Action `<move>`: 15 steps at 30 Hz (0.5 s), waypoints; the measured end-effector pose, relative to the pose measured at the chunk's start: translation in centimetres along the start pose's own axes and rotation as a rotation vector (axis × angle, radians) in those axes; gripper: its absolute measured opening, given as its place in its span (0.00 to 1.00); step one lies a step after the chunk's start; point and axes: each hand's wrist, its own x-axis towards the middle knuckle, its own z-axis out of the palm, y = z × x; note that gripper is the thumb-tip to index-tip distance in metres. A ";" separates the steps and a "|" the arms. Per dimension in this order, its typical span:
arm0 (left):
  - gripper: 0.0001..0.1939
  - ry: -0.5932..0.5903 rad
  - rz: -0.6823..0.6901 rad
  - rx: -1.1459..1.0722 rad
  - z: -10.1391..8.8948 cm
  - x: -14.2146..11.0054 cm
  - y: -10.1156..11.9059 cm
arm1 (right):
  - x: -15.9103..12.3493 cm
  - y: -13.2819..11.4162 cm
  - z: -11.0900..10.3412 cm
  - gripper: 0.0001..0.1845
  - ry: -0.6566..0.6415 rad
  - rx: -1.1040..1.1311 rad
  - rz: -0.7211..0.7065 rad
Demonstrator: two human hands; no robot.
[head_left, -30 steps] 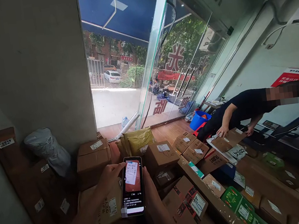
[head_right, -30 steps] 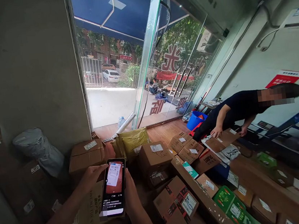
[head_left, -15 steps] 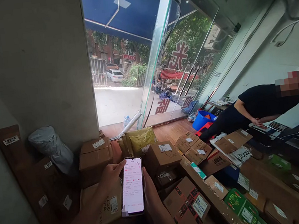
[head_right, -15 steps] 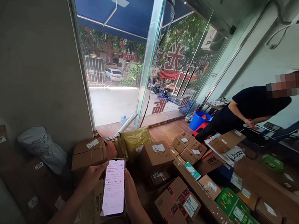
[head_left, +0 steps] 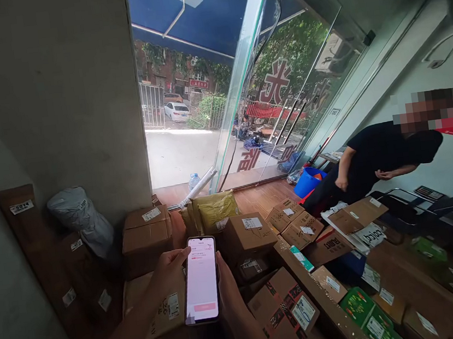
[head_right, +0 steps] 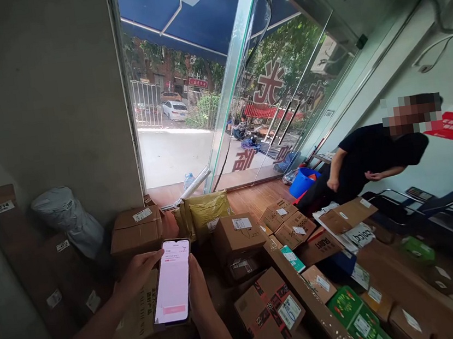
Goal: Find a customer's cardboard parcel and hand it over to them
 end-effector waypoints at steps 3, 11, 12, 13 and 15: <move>0.24 0.031 -0.042 -0.024 -0.2 0.2 -0.5 | 0.1 0.0 0.1 0.37 -0.009 -0.055 0.006; 0.21 0.006 -0.420 -0.731 1.4 -2.1 -4.1 | 0.2 2.0 0.2 0.37 -0.012 -0.211 0.053; 0.19 0.037 -0.468 -0.797 1.6 -2.4 -4.6 | 0.1 1.5 0.3 0.36 -0.061 -0.316 0.072; 0.18 0.061 -0.500 -0.845 1.7 -2.8 -5.2 | 0.0 0.5 0.4 0.35 -0.143 -0.442 0.085; 0.16 0.090 -0.539 -0.925 1.2 -3.4 -6.5 | -0.1 -2.3 0.6 0.28 -0.334 -0.734 0.041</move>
